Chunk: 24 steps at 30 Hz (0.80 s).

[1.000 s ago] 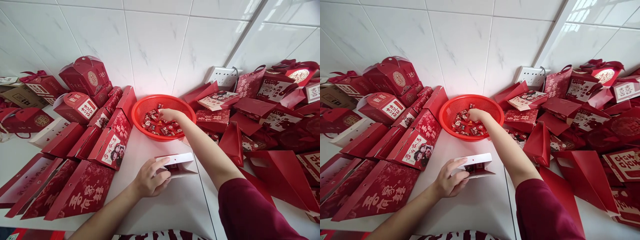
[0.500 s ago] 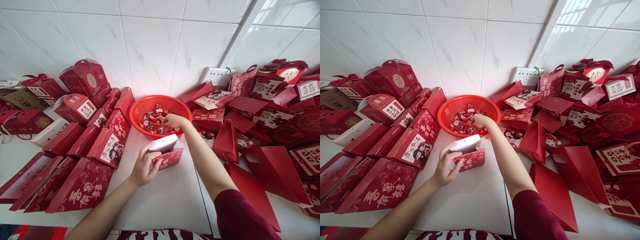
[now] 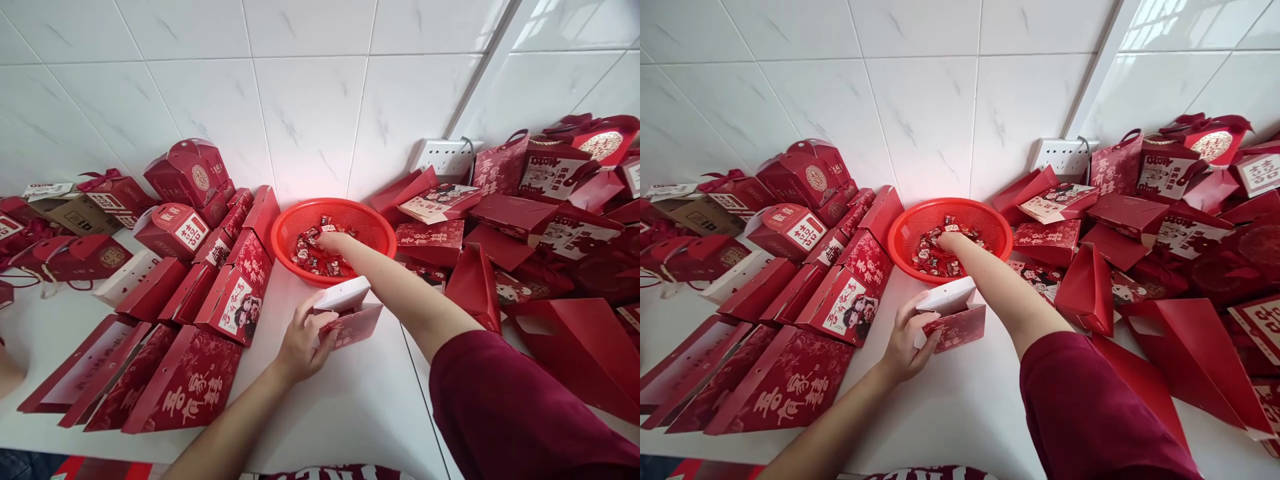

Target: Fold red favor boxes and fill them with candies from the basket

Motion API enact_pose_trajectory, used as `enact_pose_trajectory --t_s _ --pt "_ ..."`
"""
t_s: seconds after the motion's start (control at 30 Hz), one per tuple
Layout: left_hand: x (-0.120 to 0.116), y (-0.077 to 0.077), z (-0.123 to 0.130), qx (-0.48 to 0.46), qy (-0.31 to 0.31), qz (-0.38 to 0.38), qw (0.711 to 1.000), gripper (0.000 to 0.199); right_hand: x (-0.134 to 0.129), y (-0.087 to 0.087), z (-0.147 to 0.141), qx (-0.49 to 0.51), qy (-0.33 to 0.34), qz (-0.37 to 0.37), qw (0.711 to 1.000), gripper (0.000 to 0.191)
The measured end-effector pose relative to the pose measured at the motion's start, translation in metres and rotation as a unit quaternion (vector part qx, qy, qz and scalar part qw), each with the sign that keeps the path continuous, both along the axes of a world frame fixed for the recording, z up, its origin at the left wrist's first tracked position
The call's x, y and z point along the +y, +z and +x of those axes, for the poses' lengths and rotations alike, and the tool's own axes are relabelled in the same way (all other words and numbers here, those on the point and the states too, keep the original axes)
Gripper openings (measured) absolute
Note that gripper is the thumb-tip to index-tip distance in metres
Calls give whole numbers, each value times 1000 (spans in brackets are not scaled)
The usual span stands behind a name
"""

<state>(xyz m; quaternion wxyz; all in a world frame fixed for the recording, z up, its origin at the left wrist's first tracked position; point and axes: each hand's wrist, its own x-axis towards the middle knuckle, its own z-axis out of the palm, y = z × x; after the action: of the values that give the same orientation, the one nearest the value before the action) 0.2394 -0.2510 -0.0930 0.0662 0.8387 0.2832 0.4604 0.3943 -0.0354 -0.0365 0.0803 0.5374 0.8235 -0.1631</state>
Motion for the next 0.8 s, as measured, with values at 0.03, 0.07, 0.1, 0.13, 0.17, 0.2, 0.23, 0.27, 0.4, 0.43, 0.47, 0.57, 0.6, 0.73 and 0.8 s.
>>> enact_pose_trajectory --t_s 0.03,0.07,0.1,0.13,0.17,0.2,0.23,0.27,0.4,0.43,0.47,0.57,0.6,0.73,0.8 --pt "0 0 0 2 -2 0 1000 37 -1 0 -1 3 -3 3 1000 29" --pt "-1 0 0 2 -3 -1 1000 36 -3 1 0 6 -4 8 1000 29" --pt "-1 0 0 1 -1 -2 1000 36 -5 3 2 11 -4 15 1000 28" --pt "-2 -1 1 -2 1 -4 1000 36 -8 7 4 19 -3 25 1000 27" --pt "-3 -2 1 -4 4 -7 1000 36 -13 12 8 31 0 39 999 26" --pt "-3 -2 2 -6 5 -8 1000 35 -19 18 13 49 2 60 997 25" --pt "-4 -3 2 -7 2 -6 1000 35 -27 24 18 71 3 84 994 23" --pt "-4 -3 2 -7 -3 -3 1000 36 -38 31 24 95 3 111 989 22" --pt "-5 -3 4 4 -20 -1 1000 39 -105 55 46 293 18 249 923 18" --pt "-5 -3 4 5 -20 -4 1000 40 -125 59 51 367 32 272 889 17" --pt "-5 -3 5 5 -18 -4 1000 40 -143 62 56 411 42 276 868 17" --pt "-3 -3 6 0 -13 0 1000 41 -189 70 71 457 74 267 845 18" --pt "-3 -3 6 -2 -12 1 1000 41 -200 72 76 458 87 262 845 18" --pt "-2 -5 7 -4 -23 28 999 42 -229 84 91 442 107 274 848 20" --pt "-2 -5 8 7 -32 69 997 41 -240 92 98 441 102 280 846 22"
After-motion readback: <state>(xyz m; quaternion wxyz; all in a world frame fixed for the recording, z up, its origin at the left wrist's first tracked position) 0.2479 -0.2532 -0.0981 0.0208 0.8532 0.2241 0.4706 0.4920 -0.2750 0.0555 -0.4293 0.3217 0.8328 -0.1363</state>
